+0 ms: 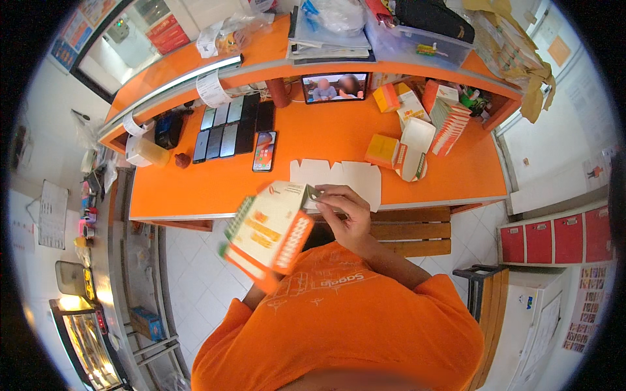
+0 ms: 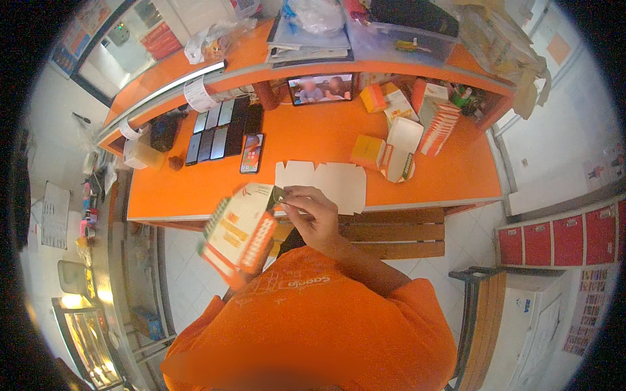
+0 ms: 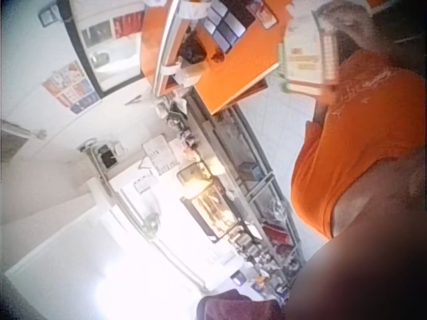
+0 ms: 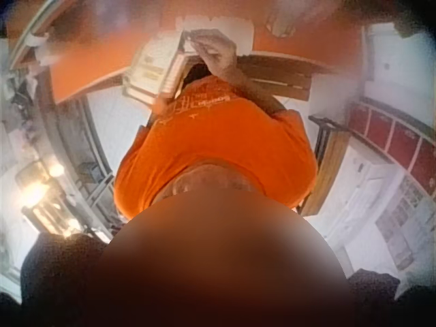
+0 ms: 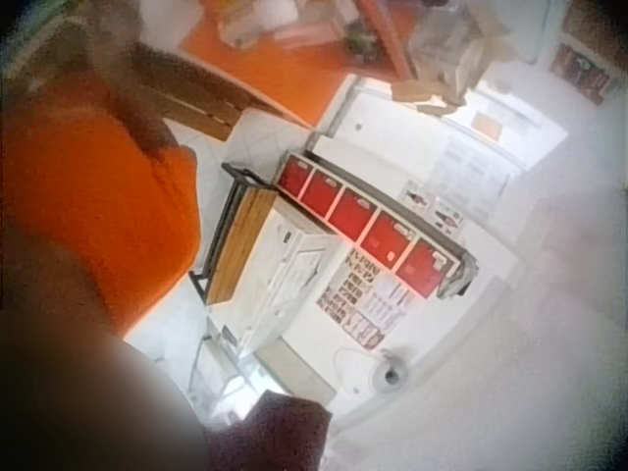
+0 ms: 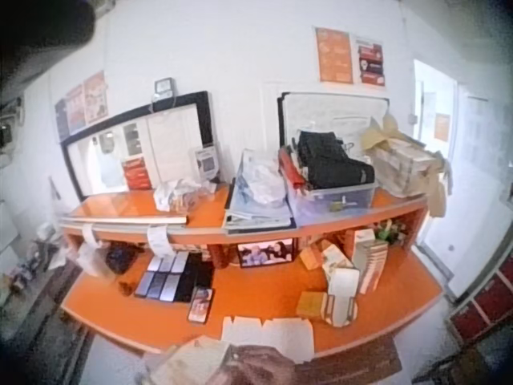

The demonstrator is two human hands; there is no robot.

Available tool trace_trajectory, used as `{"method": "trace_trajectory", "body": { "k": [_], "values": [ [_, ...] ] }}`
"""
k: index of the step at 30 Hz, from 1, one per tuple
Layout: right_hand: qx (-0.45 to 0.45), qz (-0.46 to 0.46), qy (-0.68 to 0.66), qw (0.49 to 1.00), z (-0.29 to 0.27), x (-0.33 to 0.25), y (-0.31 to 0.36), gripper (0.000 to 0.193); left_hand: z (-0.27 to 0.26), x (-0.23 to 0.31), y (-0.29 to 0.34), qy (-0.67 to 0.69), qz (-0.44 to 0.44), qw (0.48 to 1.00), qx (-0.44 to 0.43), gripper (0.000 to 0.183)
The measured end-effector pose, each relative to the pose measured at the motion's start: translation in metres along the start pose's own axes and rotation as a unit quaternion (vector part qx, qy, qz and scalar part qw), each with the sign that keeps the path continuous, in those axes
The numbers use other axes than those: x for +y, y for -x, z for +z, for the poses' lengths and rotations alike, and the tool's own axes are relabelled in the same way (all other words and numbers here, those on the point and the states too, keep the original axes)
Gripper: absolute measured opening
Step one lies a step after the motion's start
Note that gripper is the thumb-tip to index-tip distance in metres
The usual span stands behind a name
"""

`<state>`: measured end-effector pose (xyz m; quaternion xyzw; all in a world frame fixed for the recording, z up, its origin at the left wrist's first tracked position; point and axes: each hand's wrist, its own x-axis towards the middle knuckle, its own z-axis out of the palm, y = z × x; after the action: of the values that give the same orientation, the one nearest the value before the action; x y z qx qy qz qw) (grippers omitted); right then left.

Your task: The person folds flat cardboard pieces into small rectangular boxes at a counter. They repeatedly fold flaps, tuck edges, and stack the finished boxes on the counter.

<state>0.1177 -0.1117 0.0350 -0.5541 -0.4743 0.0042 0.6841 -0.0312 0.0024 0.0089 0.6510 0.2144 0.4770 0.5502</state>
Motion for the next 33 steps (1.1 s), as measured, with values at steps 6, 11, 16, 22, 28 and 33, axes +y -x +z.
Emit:
{"method": "trace_trajectory", "body": {
  "k": [6,11,16,22,28,33],
  "values": [
    [0.027,-0.006,0.012,1.000,0.003,-0.005,-0.004,0.012,-0.005,0.012,0.008,0.025,-0.032,0.997,-0.063,0.032],
    [0.015,-0.011,0.006,1.000,0.001,-0.003,0.001,0.011,-0.005,0.007,0.014,0.031,-0.046,0.996,-0.074,0.032],
    [0.024,0.007,-0.020,0.999,0.007,0.001,0.003,0.012,-0.002,0.002,0.015,0.029,-0.052,0.995,-0.081,0.033],
    [-0.050,0.001,0.033,0.998,-0.005,0.011,-0.004,0.020,-0.009,0.009,0.011,0.036,-0.061,0.994,-0.087,0.033],
    [-0.070,0.042,-0.119,0.990,-0.004,0.012,-0.008,0.024,-0.021,0.008,0.003,0.028,-0.065,0.995,-0.066,0.033],
    [-0.074,-0.065,0.057,0.994,-0.004,0.005,-0.007,0.026,0.002,-0.030,-0.014,-0.099,-0.055,0.988,-0.104,0.033]
  ]
}}
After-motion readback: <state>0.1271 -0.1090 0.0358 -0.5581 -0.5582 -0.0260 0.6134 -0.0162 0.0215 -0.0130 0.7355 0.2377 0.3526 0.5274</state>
